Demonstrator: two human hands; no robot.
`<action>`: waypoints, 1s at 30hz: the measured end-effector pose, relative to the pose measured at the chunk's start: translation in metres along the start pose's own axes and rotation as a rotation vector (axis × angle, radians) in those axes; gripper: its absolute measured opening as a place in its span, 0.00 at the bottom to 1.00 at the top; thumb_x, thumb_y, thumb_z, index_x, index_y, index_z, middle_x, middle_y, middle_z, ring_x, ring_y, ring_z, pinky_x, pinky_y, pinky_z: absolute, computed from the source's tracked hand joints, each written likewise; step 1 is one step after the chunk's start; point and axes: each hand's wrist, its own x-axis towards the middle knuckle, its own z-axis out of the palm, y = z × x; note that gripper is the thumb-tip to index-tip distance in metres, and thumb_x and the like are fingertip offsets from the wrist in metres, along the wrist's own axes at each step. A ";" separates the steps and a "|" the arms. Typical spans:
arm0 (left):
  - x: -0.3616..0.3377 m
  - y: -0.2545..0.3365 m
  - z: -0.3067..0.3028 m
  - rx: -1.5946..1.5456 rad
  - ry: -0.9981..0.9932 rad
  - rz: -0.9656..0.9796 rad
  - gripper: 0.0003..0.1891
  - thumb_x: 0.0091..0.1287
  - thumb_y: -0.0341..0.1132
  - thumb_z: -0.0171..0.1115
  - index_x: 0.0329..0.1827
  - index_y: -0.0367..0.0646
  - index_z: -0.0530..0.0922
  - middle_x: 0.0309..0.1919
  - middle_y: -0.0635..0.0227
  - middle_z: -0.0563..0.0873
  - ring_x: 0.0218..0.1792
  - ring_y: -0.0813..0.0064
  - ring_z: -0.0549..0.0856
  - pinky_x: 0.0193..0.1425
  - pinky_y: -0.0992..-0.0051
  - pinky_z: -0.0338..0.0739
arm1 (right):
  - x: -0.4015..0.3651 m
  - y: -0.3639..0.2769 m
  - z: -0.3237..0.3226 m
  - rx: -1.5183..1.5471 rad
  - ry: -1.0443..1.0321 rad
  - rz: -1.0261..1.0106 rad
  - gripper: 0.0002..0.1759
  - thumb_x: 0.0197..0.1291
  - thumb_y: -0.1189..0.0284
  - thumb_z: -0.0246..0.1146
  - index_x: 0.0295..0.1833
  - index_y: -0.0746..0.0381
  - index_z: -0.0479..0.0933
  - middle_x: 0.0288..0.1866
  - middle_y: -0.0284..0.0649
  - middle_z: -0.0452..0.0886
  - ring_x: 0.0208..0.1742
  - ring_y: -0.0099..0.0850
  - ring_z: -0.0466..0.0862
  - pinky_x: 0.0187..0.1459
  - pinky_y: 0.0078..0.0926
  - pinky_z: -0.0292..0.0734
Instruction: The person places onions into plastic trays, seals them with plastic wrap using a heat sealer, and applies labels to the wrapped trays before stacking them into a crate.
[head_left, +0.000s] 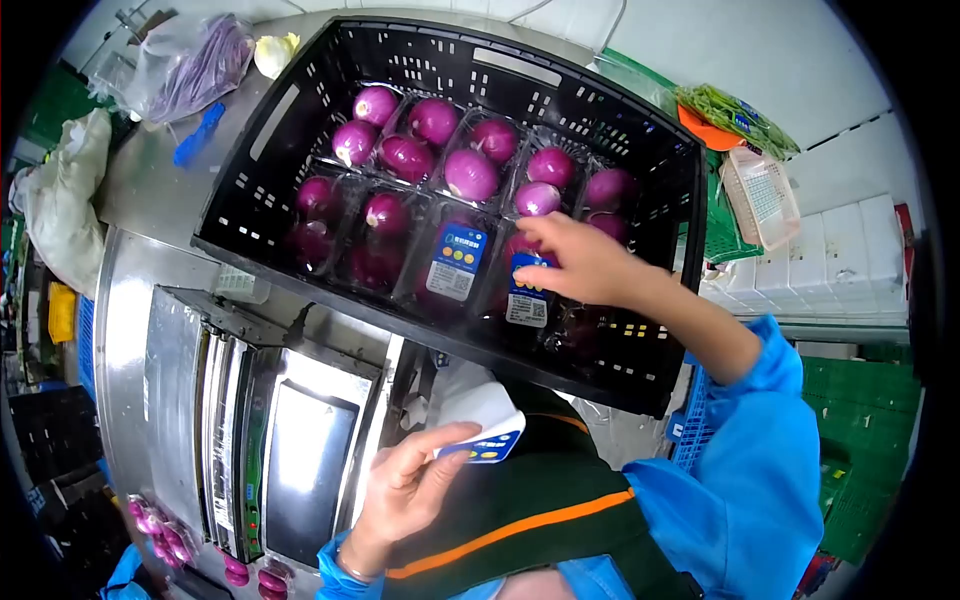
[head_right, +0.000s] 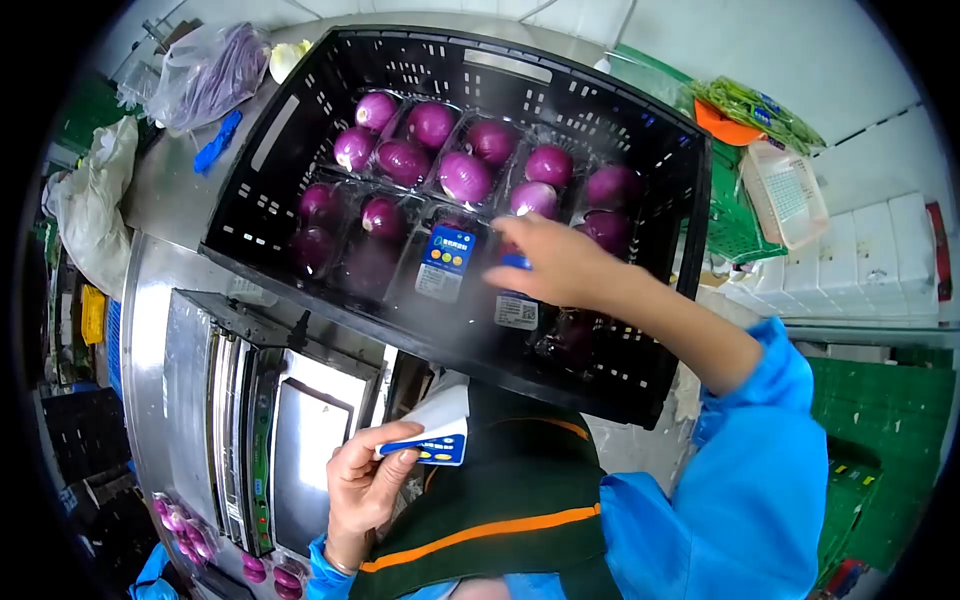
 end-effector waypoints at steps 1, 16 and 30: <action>0.004 0.004 0.002 0.098 0.044 -0.012 0.08 0.60 0.24 0.60 0.42 0.34 0.79 0.36 0.56 0.85 0.33 0.72 0.85 0.36 0.80 0.78 | -0.010 -0.033 -0.030 0.356 -0.076 -0.002 0.28 0.51 0.66 0.64 0.57 0.65 0.68 0.44 0.45 0.74 0.46 0.41 0.77 0.45 0.32 0.75; 0.011 -0.030 0.009 -0.453 0.015 -0.337 0.38 0.55 0.21 0.64 0.68 0.38 0.55 0.47 0.57 0.80 0.46 0.71 0.81 0.50 0.72 0.76 | -0.022 0.100 -0.001 -0.082 -0.470 0.369 0.12 0.41 0.77 0.66 0.36 0.65 0.77 0.33 0.42 0.82 0.35 0.32 0.81 0.37 0.28 0.76; -0.003 -0.006 0.018 -0.148 0.065 -0.134 0.20 0.63 0.25 0.57 0.59 0.35 0.67 0.42 0.56 0.83 0.43 0.73 0.83 0.46 0.78 0.77 | -0.057 0.078 0.015 -0.525 -0.536 0.114 0.07 0.47 0.76 0.58 0.33 0.60 0.78 0.32 0.44 0.80 0.37 0.43 0.81 0.37 0.35 0.76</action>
